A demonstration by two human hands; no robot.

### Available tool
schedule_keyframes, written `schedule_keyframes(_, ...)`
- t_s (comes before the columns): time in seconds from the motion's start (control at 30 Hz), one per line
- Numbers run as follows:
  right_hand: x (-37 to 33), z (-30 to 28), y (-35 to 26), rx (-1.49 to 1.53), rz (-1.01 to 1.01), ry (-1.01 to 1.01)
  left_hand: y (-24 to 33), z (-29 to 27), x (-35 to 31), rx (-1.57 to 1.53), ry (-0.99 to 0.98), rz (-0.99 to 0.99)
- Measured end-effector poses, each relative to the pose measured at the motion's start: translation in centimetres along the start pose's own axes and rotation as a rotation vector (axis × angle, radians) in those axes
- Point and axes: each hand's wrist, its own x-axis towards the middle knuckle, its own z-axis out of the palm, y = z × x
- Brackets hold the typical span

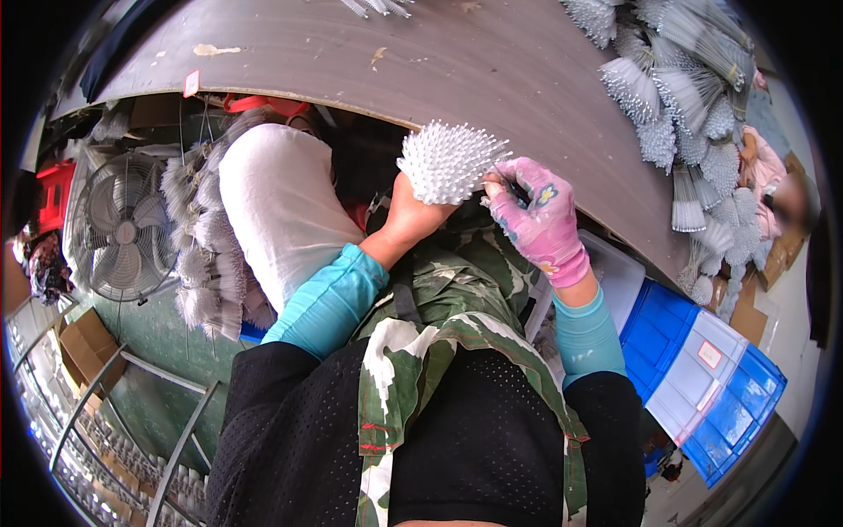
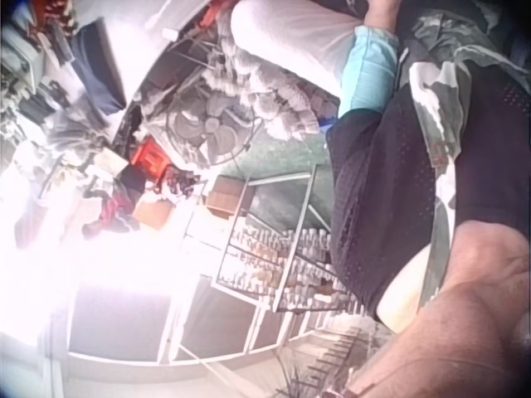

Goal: Assembling and inspecting shuttlecock components in a factory setting.

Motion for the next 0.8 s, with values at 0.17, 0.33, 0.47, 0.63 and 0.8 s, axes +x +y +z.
schedule_keyframes(0.17,0.2,0.4,-0.9,-0.332,-0.304,0.059,-0.2,0.2,-0.3,0.008,0.004,0.001)
schedule_keyframes(0.33,-0.3,-0.2,-0.1,0.006,0.035,0.073,-0.3,0.2,-0.1,-0.044,0.018,-0.018)
schedule_keyframes(0.47,-0.6,-0.4,0.3,-0.074,-0.052,0.07,-0.6,0.2,-0.1,-0.021,0.011,0.017)
schedule_keyframes(0.63,-0.4,-0.1,0.0,-0.098,-0.071,0.024,-0.4,0.3,-0.1,-0.065,0.013,-0.016)
schedule_keyframes(0.8,0.0,0.1,-0.9,-0.282,-0.244,0.018,-0.3,0.0,-0.3,0.014,-0.041,-0.04)
